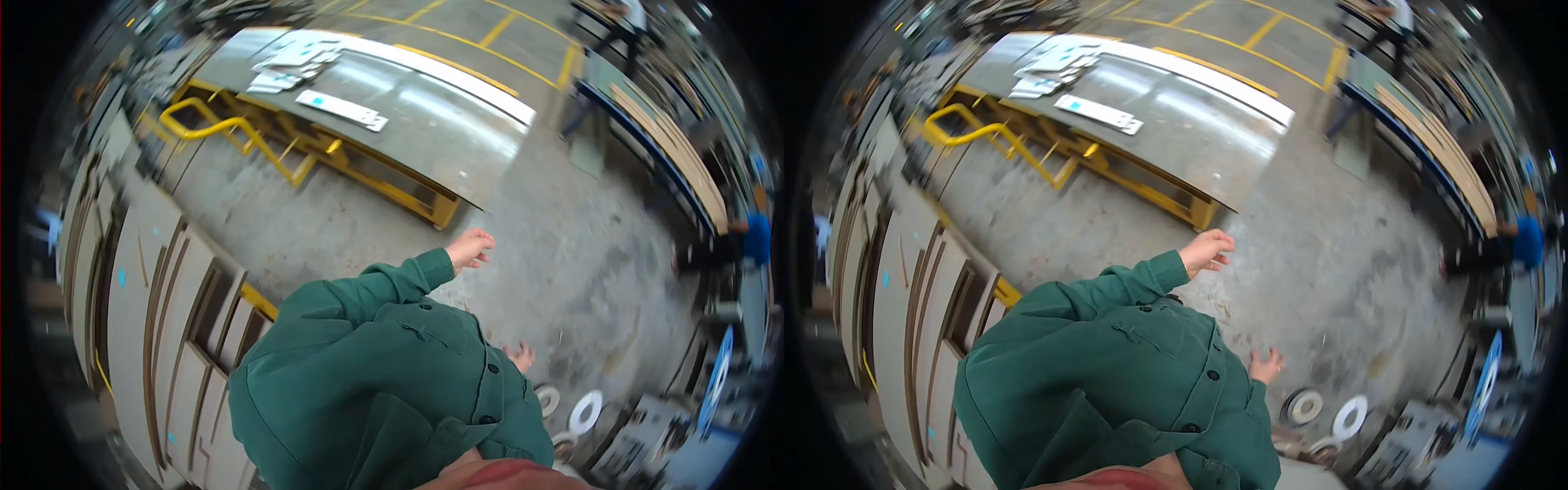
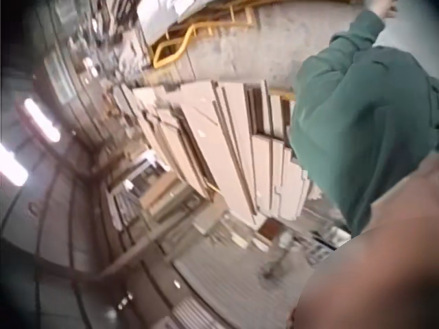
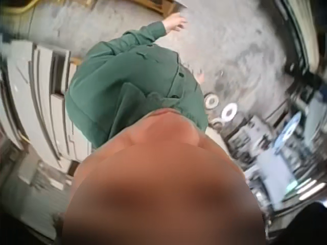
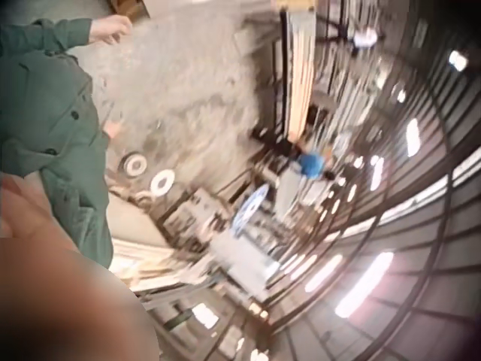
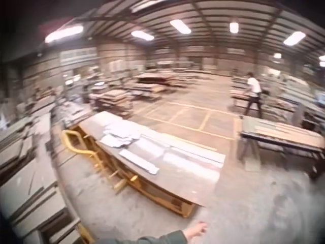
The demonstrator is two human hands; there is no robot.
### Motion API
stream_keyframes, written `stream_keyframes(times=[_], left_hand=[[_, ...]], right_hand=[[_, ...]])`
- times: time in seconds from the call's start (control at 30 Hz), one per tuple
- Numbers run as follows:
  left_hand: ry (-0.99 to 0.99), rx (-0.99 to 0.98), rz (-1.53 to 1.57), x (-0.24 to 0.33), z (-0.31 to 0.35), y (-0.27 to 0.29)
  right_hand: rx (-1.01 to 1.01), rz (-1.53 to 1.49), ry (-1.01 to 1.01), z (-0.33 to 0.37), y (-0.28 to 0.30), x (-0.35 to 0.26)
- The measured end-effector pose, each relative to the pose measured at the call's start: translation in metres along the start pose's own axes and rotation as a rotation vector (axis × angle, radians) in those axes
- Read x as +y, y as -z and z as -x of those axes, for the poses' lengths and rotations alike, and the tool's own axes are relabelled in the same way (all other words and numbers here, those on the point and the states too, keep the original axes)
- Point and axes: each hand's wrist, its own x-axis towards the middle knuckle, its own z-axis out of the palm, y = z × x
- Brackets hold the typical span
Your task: Stack and organize white curved panels on work tables in a manufacturing facility.
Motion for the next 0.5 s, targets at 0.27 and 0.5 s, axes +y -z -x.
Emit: stream_keyframes(times=[0.27,0.5], left_hand=[[-0.316,0.508,0.333,0.089,0.021,0.159],[-0.347,0.77,0.559,0.102,0.031,0.248]], right_hand=[[-0.433,0.169,0.582,-0.176,-0.079,-0.208],[-0.607,0.299,0.731,-0.249,-0.172,-0.36]])
